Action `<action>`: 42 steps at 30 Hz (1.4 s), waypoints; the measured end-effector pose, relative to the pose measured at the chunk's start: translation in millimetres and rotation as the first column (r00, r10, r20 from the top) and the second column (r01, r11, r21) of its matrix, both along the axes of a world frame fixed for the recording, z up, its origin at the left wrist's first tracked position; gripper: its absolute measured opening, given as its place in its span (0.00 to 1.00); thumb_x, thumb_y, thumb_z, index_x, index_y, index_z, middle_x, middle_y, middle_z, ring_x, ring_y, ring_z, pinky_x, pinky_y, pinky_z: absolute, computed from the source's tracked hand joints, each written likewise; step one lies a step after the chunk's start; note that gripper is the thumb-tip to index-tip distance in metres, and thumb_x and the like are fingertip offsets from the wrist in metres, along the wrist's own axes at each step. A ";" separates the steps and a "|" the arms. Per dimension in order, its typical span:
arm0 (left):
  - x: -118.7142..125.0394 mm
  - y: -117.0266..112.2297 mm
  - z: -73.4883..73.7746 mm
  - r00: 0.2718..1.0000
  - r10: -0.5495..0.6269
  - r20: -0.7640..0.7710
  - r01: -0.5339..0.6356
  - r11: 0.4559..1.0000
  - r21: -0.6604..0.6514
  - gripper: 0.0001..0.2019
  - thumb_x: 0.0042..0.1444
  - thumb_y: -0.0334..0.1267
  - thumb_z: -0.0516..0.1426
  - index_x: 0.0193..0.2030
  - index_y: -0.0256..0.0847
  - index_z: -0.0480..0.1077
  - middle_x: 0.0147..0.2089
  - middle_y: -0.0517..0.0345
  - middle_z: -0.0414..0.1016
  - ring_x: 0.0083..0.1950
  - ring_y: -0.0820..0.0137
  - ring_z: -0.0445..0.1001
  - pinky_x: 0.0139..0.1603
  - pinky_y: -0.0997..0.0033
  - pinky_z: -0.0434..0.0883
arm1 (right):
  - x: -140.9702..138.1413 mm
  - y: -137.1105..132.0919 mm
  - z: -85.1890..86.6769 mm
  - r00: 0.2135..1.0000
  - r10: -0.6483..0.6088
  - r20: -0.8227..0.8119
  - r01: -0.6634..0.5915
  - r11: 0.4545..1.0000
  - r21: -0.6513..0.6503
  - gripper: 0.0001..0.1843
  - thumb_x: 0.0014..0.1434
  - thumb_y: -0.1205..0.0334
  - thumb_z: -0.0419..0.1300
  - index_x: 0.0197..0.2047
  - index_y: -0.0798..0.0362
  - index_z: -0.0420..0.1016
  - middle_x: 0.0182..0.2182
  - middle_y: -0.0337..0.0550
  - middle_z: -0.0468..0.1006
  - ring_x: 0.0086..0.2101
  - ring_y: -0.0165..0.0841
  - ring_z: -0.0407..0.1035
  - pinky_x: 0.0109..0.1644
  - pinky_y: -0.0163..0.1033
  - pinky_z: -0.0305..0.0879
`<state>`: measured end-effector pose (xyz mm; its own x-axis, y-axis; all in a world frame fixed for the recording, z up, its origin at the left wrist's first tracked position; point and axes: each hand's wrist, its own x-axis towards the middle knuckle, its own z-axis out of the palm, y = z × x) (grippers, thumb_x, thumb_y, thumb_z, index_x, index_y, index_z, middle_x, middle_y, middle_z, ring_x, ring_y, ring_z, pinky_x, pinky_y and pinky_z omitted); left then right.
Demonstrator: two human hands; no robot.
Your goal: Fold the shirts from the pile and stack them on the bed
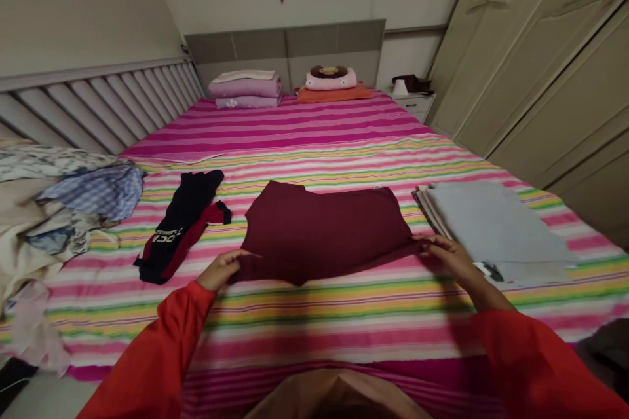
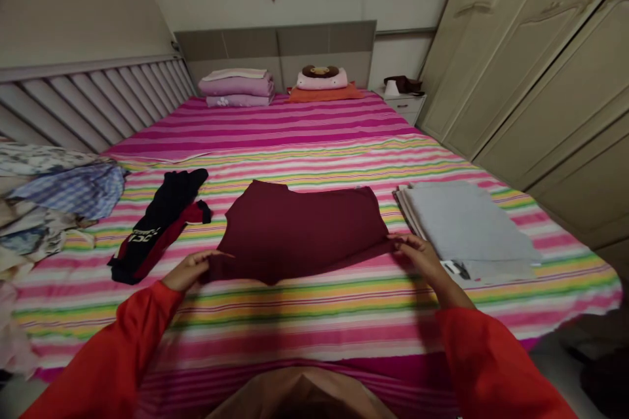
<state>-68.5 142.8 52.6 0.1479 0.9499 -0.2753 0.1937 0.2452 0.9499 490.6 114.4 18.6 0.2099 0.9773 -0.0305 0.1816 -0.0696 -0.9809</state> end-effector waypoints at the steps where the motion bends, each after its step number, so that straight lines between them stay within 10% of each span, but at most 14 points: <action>1: 2.1 12.4 3.4 0.997 0.073 0.016 -0.073 0.997 -0.004 0.20 0.35 0.49 0.68 0.34 0.39 0.78 0.29 0.54 0.80 0.33 0.62 0.78 0.38 0.63 0.75 | -2.0 6.7 3.1 0.999 -0.025 -0.048 0.024 1.000 -0.020 0.18 0.39 0.46 0.70 0.29 0.50 0.77 0.31 0.41 0.81 0.33 0.35 0.72 0.39 0.40 0.70; 9: 25.8 99.4 2.7 0.964 0.241 -0.114 -0.235 0.970 0.063 0.24 0.35 0.58 0.64 0.31 0.39 0.75 0.26 0.56 0.78 0.38 0.59 0.77 0.41 0.61 0.73 | -20.0 64.4 -11.6 0.979 -0.202 0.023 0.202 0.979 0.025 0.21 0.39 0.42 0.66 0.25 0.50 0.69 0.21 0.35 0.73 0.25 0.31 0.66 0.31 0.37 0.65; 18: 27.3 131.0 -9.2 0.864 0.332 -0.379 -0.271 0.940 0.206 0.11 0.49 0.47 0.57 0.24 0.42 0.71 0.26 0.56 0.75 0.41 0.60 0.75 0.42 0.65 0.70 | -20.9 72.6 -40.6 0.906 -0.345 0.245 0.339 0.938 0.067 0.17 0.46 0.45 0.59 0.27 0.51 0.71 0.25 0.43 0.76 0.29 0.36 0.68 0.34 0.40 0.61; 23: 49.7 114.0 -21.4 0.869 0.242 -0.431 -0.103 0.941 0.322 0.08 0.50 0.41 0.55 0.33 0.41 0.73 0.29 0.59 0.74 0.36 0.68 0.73 0.39 0.70 0.69 | -22.6 72.0 -47.1 0.815 -0.358 0.455 0.371 0.926 0.066 0.15 0.49 0.48 0.57 0.28 0.51 0.73 0.25 0.46 0.79 0.28 0.37 0.69 0.33 0.39 0.61; 27: 83.8 82.0 -43.4 0.891 -0.051 -0.452 0.173 0.956 0.235 0.08 0.47 0.40 0.58 0.31 0.39 0.75 0.22 0.61 0.72 0.26 0.72 0.70 0.31 0.72 0.68 | -25.4 69.7 -52.3 0.790 -0.348 0.504 0.362 0.929 0.074 0.18 0.51 0.45 0.55 0.32 0.52 0.75 0.29 0.47 0.81 0.30 0.37 0.71 0.33 0.39 0.61; 30: 97.6 81.3 -39.2 0.811 -0.279 -0.514 0.448 0.861 0.240 0.12 0.49 0.39 0.57 0.38 0.39 0.78 0.32 0.55 0.79 0.33 0.69 0.75 0.40 0.68 0.72 | -26.5 68.6 -53.2 0.778 -0.362 0.515 0.382 0.921 0.069 0.20 0.51 0.45 0.55 0.33 0.53 0.75 0.30 0.49 0.81 0.31 0.39 0.72 0.33 0.39 0.61; 32: 100.9 94.3 -23.9 0.785 -0.249 -0.567 0.500 0.796 0.341 0.17 0.52 0.37 0.55 0.47 0.41 0.77 0.45 0.51 0.79 0.47 0.65 0.76 0.53 0.62 0.71 | -26.8 68.7 -52.5 0.780 -0.362 0.511 0.391 0.919 0.053 0.20 0.50 0.45 0.55 0.33 0.53 0.76 0.30 0.49 0.81 0.31 0.39 0.72 0.32 0.39 0.61; 37: 120.7 105.3 1.2 0.858 0.213 -0.468 0.178 0.731 0.659 0.23 0.60 0.37 0.48 0.62 0.41 0.66 0.64 0.50 0.68 0.67 0.66 0.63 0.69 0.57 0.57 | -28.6 68.8 -50.7 0.820 -0.379 0.429 0.388 0.919 0.070 0.20 0.49 0.44 0.56 0.31 0.53 0.74 0.28 0.49 0.81 0.29 0.39 0.72 0.31 0.39 0.62; 42: 133.4 45.6 -32.0 0.786 0.047 -0.616 0.421 0.690 0.589 0.21 0.62 0.43 0.49 0.60 0.44 0.68 0.67 0.51 0.66 0.67 0.63 0.63 0.67 0.55 0.60 | -30.4 66.7 -48.4 0.776 -0.460 0.431 0.457 0.882 0.118 0.22 0.47 0.40 0.56 0.28 0.52 0.73 0.24 0.48 0.79 0.26 0.38 0.70 0.30 0.40 0.60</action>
<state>64.9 188.5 20.7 0.3911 0.8612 0.3246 0.6857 -0.5079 0.5213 460.2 181.1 -29.7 0.6229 0.7617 0.1782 0.5347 -0.2484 -0.8077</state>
